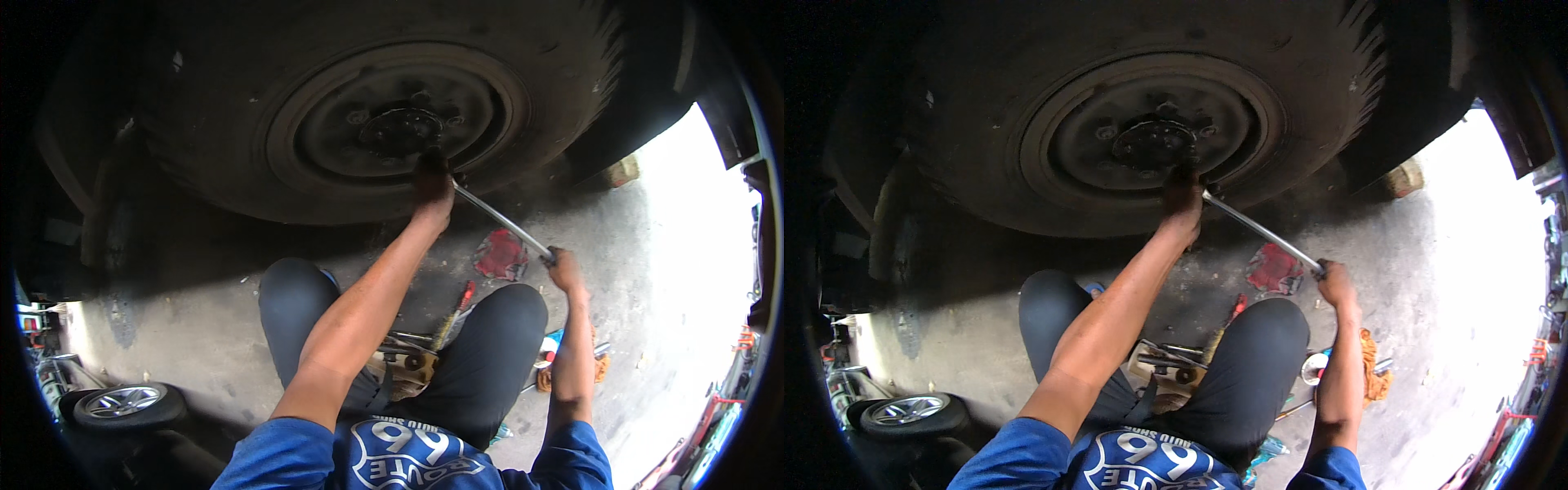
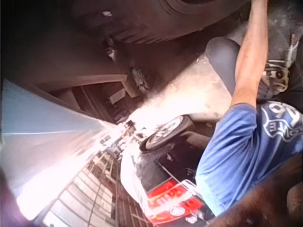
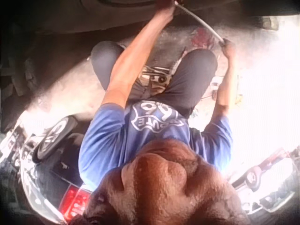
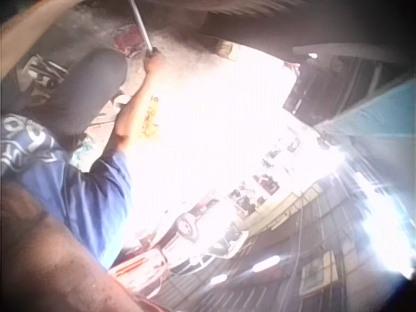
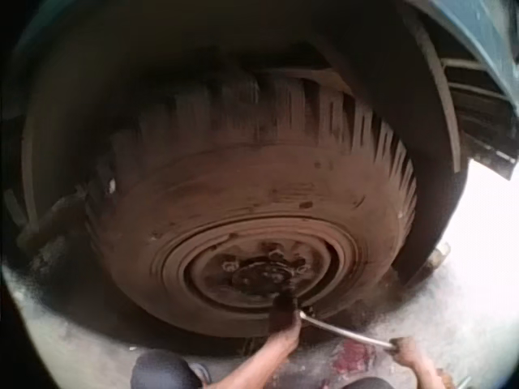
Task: The person kneels beside a car and uses a lug wrench to loosen and remove the lug nuts from a wheel. After removing the nuts, the person stands up and walks away carrying a container and a pan.
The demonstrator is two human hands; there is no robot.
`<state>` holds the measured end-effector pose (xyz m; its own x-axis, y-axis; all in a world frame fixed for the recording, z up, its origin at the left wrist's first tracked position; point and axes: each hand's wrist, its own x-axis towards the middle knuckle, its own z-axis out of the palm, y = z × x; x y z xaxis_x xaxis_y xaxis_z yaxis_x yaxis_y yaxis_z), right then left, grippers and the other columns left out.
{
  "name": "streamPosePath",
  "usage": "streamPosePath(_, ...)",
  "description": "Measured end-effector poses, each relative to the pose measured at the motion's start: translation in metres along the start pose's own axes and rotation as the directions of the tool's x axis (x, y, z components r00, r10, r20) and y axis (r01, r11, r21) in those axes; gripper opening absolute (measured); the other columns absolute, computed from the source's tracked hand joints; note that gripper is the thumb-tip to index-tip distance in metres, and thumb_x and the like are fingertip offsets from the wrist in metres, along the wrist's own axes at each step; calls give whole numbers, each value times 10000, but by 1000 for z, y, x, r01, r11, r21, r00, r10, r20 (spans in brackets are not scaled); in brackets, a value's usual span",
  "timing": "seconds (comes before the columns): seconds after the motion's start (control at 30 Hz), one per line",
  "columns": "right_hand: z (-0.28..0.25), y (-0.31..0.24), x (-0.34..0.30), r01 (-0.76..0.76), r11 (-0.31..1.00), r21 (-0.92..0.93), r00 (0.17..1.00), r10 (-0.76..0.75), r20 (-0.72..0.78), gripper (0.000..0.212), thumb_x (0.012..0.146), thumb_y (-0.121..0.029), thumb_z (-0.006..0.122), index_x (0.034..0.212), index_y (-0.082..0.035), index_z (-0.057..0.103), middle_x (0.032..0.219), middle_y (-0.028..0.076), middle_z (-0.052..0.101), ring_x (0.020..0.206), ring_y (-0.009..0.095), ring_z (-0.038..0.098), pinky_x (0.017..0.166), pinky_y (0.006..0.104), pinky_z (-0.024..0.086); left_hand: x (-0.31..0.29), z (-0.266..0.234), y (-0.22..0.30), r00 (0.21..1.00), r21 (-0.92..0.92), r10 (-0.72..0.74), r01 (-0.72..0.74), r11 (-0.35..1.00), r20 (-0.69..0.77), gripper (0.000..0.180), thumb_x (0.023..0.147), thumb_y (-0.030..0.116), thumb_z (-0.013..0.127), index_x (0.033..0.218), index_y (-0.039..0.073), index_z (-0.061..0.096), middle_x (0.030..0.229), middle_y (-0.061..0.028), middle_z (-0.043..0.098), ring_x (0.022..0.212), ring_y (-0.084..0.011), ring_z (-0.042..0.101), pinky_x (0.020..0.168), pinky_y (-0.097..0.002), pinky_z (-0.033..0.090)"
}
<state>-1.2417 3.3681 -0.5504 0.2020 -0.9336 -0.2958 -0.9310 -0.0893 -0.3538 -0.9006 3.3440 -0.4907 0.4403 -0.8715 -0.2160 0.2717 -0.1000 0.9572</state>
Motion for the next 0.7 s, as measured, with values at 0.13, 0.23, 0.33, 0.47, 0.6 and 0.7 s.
streamPosePath(0.13, -161, -57, -48, -75, 982, -171, 936, 10, -351, 262, 767, -2, 637, 1016, -45, 706, 832, 242, 664, 820, 390, 664, 737, 455, 514, 11, -2, -6, 990, -327, -71, 107, 939, 120, 295, 1032, 312, 422, 1138, 71, 555, 936, -60, 566, 837, -149, 565, 755, -341, 495)
streamPosePath(0.23, -246, -133, -81, -55, 860, -506, 852, -224, -473, 290, 766, 2, 695, 1046, -71, 706, 809, 185, 686, 770, 336, 659, 754, 428, 507, 11, -2, -3, 972, -544, -112, 208, 813, 205, 209, 1002, 288, 502, 1111, 126, 576, 929, -41, 598, 827, -162, 590, 796, -395, 569)
streamPosePath(0.33, -285, -233, -111, -75, 600, -797, 735, -507, -451, 399, 720, 85, 689, 1069, -108, 699, 864, 149, 707, 858, 276, 683, 920, 404, 480, 7, -5, 6, 957, -627, -151, 276, 728, 246, 211, 1001, 230, 502, 1153, 102, 573, 1028, -65, 602, 913, -191, 611, 831, -409, 575)
streamPosePath(0.47, -282, -344, -131, -127, 321, -939, 598, -730, -331, 420, 732, 101, 676, 1091, -117, 686, 899, 110, 686, 989, 261, 659, 1080, 427, 413, 4, -10, 16, 935, -760, -108, 339, 555, 338, 212, 1006, 157, 473, 1172, 62, 563, 1102, -86, 591, 1021, -227, 611, 894, -427, 567)
streamPosePath(0.6, -270, -378, -130, 16, 179, -984, 464, -873, -151, 450, 755, 83, 690, 1164, -103, 668, 1042, 112, 689, 1196, 260, 583, 1113, 438, 376, 3, -10, 20, 933, -801, -68, 340, 493, 354, 205, 1019, 157, 453, 1154, 53, 565, 1114, -102, 589, 1053, -238, 608, 926, -427, 555)
streamPosePath(0.7, -278, -366, -116, 43, 193, -980, 395, -905, -160, 412, 752, 49, 715, 1138, -86, 669, 1029, 116, 686, 1180, 267, 591, 1134, 455, 354, 3, -6, 21, 950, -838, -81, 304, 452, 301, 197, 1021, 157, 454, 1144, 58, 571, 1091, -92, 599, 1028, -223, 613, 925, -411, 552)
